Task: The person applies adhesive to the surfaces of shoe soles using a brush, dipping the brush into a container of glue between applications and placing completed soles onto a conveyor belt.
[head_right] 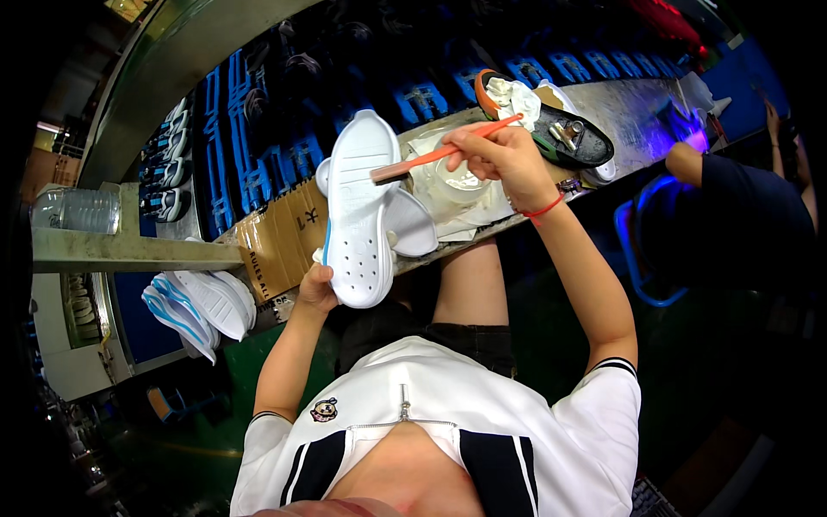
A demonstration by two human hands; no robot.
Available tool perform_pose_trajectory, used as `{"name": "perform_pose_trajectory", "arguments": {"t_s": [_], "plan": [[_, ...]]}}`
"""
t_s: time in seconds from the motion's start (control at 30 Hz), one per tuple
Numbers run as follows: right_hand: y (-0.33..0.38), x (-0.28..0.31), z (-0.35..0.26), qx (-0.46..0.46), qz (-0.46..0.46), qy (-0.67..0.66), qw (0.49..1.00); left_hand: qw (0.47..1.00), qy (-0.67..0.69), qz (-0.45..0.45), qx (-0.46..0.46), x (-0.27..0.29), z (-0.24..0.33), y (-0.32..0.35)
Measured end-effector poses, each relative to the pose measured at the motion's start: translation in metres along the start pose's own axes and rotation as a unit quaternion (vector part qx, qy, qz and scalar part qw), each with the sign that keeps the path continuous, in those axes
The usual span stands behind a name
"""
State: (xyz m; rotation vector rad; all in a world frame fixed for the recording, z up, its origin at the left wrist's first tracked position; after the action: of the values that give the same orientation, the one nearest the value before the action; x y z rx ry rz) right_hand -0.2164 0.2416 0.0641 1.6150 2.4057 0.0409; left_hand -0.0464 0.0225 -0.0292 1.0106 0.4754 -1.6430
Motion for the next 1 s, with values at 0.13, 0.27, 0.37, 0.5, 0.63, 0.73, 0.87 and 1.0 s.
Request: {"name": "perform_pose_trajectory", "arguments": {"t_s": [0.13,0.27,0.37,0.5,0.63,0.73,0.87,1.0], "plan": [[-0.003,-0.03,-0.03,0.116,-0.017,0.102,0.988,0.991,0.077,-0.094,0.064,-0.045,0.005,0.0],[-0.005,-0.046,-0.055,0.22,-0.031,0.215,0.951,0.995,-0.036,-0.044,0.081,-0.037,-0.001,0.004],[-0.003,-0.067,-0.06,0.264,-0.097,0.252,0.926,0.991,0.046,-0.048,0.117,-0.03,-0.011,0.007],[0.007,-0.101,-0.053,0.278,-0.242,0.288,0.884,0.979,0.088,-0.038,0.178,-0.027,-0.022,0.008],[-0.004,-0.084,-0.068,0.315,-0.214,0.312,0.87,0.975,0.132,-0.035,0.176,-0.037,-0.019,0.008],[-0.022,-0.044,-0.08,0.309,-0.127,0.339,0.88,0.977,0.142,-0.031,0.156,-0.043,-0.016,0.009],[-0.013,-0.012,-0.077,0.359,-0.044,0.382,0.85,0.986,0.127,-0.02,0.105,-0.041,-0.013,0.005],[0.005,-0.004,-0.053,0.319,0.035,0.301,0.898,0.992,0.093,-0.071,0.04,-0.04,-0.008,-0.001]]}}
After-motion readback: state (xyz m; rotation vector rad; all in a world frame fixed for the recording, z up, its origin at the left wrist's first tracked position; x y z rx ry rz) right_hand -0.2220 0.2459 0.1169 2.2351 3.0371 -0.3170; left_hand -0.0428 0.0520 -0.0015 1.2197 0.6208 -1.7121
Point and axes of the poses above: each hand's wrist, its own y-axis away from the middle knuckle, its own x-axis out of the back of the hand, z = x × y, the point moved 8 cm from there along -y, towards the middle knuckle, and after that the axes turned 5 degrees about z, right-handed, at the moved point
